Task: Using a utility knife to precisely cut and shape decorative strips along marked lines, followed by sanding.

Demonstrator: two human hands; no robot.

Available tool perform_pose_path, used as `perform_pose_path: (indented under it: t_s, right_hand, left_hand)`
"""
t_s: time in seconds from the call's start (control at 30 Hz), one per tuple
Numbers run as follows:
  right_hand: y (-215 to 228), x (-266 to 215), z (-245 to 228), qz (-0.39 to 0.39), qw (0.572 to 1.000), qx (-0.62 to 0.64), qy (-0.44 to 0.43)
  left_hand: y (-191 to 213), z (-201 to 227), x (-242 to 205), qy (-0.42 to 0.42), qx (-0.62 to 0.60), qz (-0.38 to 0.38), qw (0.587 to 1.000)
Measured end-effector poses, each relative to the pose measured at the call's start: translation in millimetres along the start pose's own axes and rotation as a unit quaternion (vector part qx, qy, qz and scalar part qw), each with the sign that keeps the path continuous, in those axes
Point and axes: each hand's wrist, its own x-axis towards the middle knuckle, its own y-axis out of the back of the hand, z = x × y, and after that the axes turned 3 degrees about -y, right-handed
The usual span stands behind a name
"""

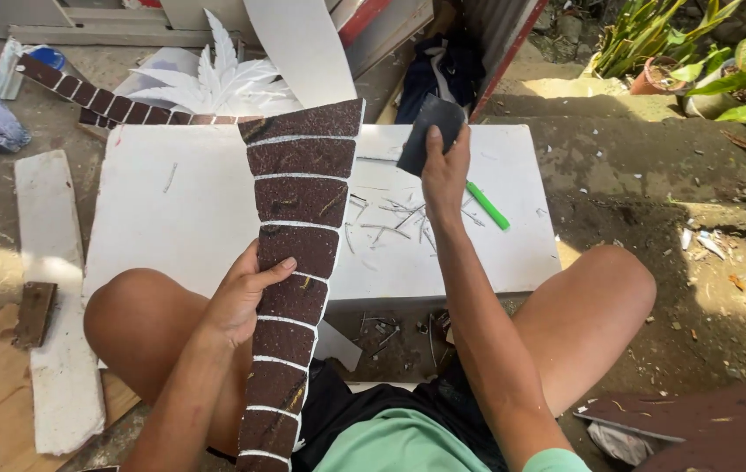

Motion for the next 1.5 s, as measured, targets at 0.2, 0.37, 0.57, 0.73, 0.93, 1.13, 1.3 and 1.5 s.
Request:
perform_pose_path:
  t_s: [0.2,0.37,0.57,0.73,0.93,1.13,1.3,1.5]
  right_hand:
    - [-39,23,48,0.014,0.99,0.099,-0.102]
    - [-69,0,3,-0.036,0.931,0.301,-0.204]
    - [-93,-46,-54,-0.092,0.948,0.238,-0.191]
    - [-81,7,-7,-0.194,0.972,0.12,-0.05]
    - [-96,-20,-13,-0.132,0.977,-0.152,0.064]
    - [-91,-148,-66,-0.192,0.975,-0.1,-0.043]
    - [-91,-146,-73,-0.181,0.973,-0.137,-0.053]
    - [-102,3,-6,-0.161,0.973,-0.145,0.078]
  left_hand:
    - [-35,12,-10,-0.077,0.079,-0.013,0.994]
    - [-54,42,-11,-0.058,0.186,-0.012,0.981]
    - [-43,57,24,-0.223,0.155,-0.016,0.962]
    - [-38,40,29,-0.204,0.144,-0.075,0.966]
    - [-44,49,45,-0.257,0.098,-0.083,0.958]
    - [-36,72,55,-0.3,0.125,-0.03,0.945]
    - [-35,59,56,-0.299,0.105,-0.045,0.947]
    - [-23,41,71,-0.263,0.066,-0.128,0.954]
